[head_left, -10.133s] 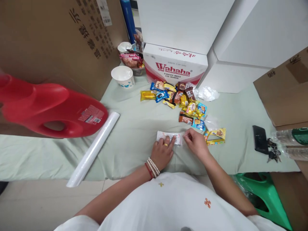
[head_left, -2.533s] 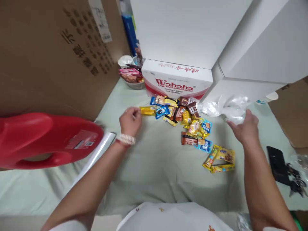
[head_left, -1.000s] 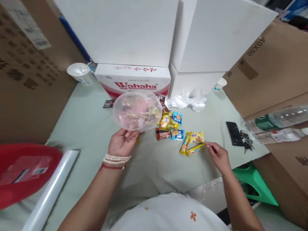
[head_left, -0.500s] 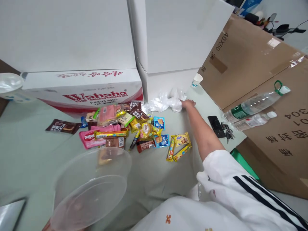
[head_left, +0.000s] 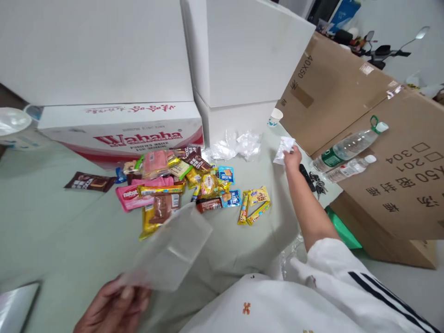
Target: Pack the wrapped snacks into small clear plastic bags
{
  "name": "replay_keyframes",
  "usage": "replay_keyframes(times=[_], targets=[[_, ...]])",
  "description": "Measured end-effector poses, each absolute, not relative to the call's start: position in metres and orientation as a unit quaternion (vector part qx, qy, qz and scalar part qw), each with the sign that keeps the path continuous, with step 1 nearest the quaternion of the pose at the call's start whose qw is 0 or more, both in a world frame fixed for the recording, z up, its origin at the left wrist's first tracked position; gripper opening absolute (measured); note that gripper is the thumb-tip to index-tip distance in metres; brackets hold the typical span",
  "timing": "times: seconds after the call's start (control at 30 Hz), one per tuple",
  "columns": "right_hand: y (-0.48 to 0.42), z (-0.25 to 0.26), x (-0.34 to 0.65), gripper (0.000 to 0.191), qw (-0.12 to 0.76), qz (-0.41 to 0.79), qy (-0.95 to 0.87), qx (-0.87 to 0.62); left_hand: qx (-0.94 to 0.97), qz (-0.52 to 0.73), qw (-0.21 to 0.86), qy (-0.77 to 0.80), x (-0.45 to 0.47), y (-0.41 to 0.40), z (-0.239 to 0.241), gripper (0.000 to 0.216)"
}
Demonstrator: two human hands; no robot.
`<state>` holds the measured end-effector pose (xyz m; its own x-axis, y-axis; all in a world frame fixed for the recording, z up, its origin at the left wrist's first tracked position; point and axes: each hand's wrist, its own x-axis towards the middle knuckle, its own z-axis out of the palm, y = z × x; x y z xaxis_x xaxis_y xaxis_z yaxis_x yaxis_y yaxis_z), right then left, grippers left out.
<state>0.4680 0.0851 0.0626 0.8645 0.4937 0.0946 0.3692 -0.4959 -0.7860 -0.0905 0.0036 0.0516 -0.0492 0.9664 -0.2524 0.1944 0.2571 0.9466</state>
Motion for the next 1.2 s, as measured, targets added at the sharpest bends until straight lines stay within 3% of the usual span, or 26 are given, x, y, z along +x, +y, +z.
replay_keyframes(times=[0.13, 0.2, 0.3, 0.37, 0.43, 0.53, 0.63, 0.8, 0.93, 1.0, 1.07, 1.2], targets=[[0.023, 0.075, 0.441, 0.054, 0.522, 0.107, -0.365, -0.764, 0.718, 0.359, 0.420, 0.424, -0.056, -0.009, 0.064, 0.016], [-0.002, 0.090, 0.416, 0.054, 0.521, 0.178, -0.454, -0.700, 0.813, 0.336, 0.339, 0.333, -0.045, -0.010, 0.052, 0.024], [-0.023, 0.114, 0.365, 0.049, 0.376, 0.335, -0.589, -0.631, 0.893, 0.312, 0.220, 0.239, -0.036, -0.014, 0.023, 0.029], [-0.026, 0.117, 0.322, 0.046, 0.259, 0.379, -0.695, -0.553, 0.915, 0.295, 0.171, 0.214, -0.032, -0.019, 0.007, 0.028], [-0.018, 0.103, 0.277, 0.044, 0.166, 0.359, -0.775, -0.493, 0.925, 0.278, 0.159, 0.206, -0.030, -0.026, -0.002, 0.027], [0.000, 0.062, 0.216, 0.043, 0.021, 0.259, -0.814, -0.520, 0.921, 0.283, 0.158, 0.215, -0.031, -0.037, -0.006, 0.033], [0.007, 0.030, 0.175, 0.038, -0.047, 0.175, -0.810, -0.558, 0.904, 0.302, 0.159, 0.259, -0.038, -0.046, -0.003, 0.047], [-0.013, 0.046, 0.170, 0.043, 0.009, 0.110, -0.824, -0.556, 0.840, 0.341, 0.157, 0.391, -0.066, -0.052, 0.000, 0.052], [-0.043, 0.071, 0.198, 0.049, 0.057, 0.176, -0.879, -0.440, 0.789, 0.358, 0.140, 0.480, -0.096, -0.044, -0.003, 0.035], [-0.060, 0.067, 0.211, 0.038, 0.046, 0.182, -0.898, -0.398, 0.771, 0.358, 0.140, 0.507, -0.108, -0.038, -0.005, 0.029], [-0.077, 0.056, 0.223, 0.023, 0.060, 0.154, -0.894, -0.416, 0.754, 0.350, 0.157, 0.533, -0.116, -0.033, -0.006, 0.033], [-0.100, 0.050, 0.256, 0.031, 0.173, 0.080, -0.844, -0.502, 0.706, 0.341, 0.191, 0.591, -0.126, -0.025, -0.008, 0.052]])
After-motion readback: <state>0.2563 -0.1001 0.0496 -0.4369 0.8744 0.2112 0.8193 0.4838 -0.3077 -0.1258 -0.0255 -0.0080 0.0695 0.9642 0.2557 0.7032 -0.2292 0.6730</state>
